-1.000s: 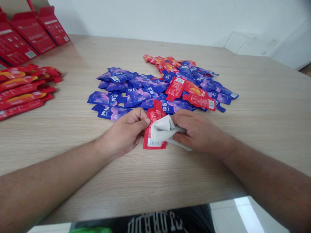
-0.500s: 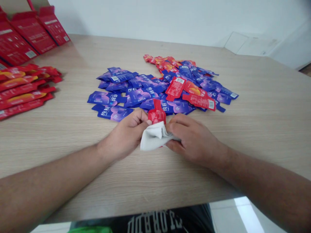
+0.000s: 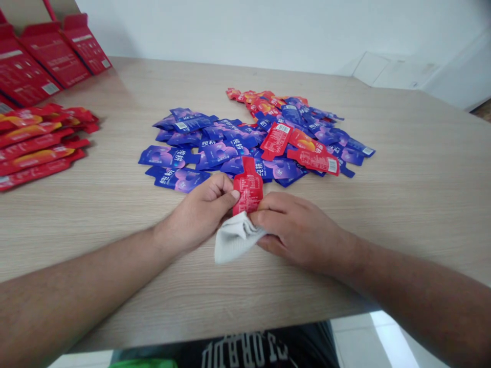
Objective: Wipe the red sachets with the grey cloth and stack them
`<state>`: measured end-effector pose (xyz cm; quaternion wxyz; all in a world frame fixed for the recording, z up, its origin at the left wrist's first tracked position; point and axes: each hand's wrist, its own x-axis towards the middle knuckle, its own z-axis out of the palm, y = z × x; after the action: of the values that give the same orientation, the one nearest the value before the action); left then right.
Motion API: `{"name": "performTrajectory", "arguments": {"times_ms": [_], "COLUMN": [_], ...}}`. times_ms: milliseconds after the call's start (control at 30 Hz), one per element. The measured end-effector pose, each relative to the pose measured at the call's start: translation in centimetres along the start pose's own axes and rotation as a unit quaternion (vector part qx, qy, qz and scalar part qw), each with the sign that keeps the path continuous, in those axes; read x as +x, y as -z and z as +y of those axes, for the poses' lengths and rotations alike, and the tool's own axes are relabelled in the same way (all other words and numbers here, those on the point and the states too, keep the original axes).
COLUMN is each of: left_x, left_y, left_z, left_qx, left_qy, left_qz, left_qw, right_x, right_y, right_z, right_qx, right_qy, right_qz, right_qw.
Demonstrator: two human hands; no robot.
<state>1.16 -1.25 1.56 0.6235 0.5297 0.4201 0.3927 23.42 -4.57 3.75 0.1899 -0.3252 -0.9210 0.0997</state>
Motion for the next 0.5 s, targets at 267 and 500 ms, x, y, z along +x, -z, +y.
{"name": "performTrajectory", "arguments": {"times_ms": [267,500], "left_x": [0.2,0.3], "left_y": [0.4,1.0], "left_z": [-0.2,-0.4], "left_qx": [0.023,0.009], "left_qy": [-0.011,-0.009], "left_qz": [-0.01,-0.074], "left_qw": [1.0,0.997], "right_x": [-0.1,0.2], "right_y": [0.2,0.8], "right_z": [0.6,2.9], "right_qx": [0.012,0.012], "right_qy": [0.005,-0.06], "right_qz": [-0.003,0.108], "right_qw": [1.0,0.992]}}
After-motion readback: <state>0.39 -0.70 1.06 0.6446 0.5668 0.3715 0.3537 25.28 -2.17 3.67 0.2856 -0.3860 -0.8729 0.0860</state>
